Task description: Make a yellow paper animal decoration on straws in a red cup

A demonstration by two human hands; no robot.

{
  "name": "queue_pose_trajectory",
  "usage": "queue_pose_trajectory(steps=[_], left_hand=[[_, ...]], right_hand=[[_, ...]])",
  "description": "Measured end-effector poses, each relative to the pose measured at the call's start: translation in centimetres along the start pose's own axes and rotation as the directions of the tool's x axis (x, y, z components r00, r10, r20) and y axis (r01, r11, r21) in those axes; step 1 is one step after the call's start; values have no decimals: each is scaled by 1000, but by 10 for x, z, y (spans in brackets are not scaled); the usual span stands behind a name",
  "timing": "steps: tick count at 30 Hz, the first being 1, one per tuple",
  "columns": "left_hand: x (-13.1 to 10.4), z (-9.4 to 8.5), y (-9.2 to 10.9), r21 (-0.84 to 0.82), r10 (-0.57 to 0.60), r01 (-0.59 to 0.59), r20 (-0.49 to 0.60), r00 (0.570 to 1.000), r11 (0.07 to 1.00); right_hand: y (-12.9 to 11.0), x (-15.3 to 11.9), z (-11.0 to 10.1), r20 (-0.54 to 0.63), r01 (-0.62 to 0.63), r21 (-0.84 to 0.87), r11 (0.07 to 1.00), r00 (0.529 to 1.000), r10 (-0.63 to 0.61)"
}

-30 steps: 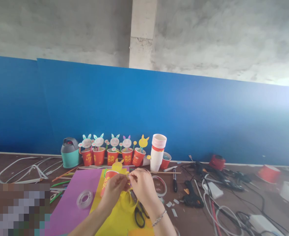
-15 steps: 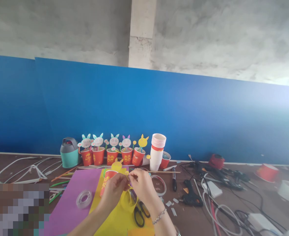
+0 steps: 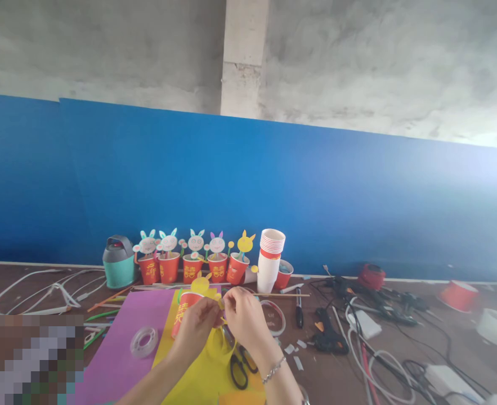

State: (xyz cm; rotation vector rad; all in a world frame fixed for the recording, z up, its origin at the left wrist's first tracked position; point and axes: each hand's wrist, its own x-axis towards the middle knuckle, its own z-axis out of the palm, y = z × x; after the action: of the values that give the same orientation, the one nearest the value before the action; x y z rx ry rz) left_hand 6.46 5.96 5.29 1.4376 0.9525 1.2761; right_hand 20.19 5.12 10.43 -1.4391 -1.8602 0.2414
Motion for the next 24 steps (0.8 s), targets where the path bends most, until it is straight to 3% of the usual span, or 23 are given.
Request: queue_pose_trajectory(steps=[4, 8, 15, 18, 21, 24], left_hand=[[1, -1, 1, -14, -32, 31, -67, 997, 999], [4, -3, -1, -26, -56, 54, -116, 992, 998], [2, -4, -10, 61, -65, 69, -67, 996, 996], [0, -4, -10, 70, -78, 81, -51, 996, 994], [0, -4, -8, 87, -66, 72, -62, 996, 994], [2, -7, -5, 192, 26, -2, -122, 992, 981]], right_hand=[[24, 2, 0, -137, -103, -57, 993, 986, 94], [55, 2, 4, 41, -140, -161, 977, 988, 149], [89, -2, 37, -50, -104, -368, 924, 995, 92], [99, -5, 46, 1, -51, -436, 899, 998, 57], [101, -8, 47, -25, -42, -476, 878, 999, 34], [96, -9, 44, -60, -64, -475, 878, 997, 40]])
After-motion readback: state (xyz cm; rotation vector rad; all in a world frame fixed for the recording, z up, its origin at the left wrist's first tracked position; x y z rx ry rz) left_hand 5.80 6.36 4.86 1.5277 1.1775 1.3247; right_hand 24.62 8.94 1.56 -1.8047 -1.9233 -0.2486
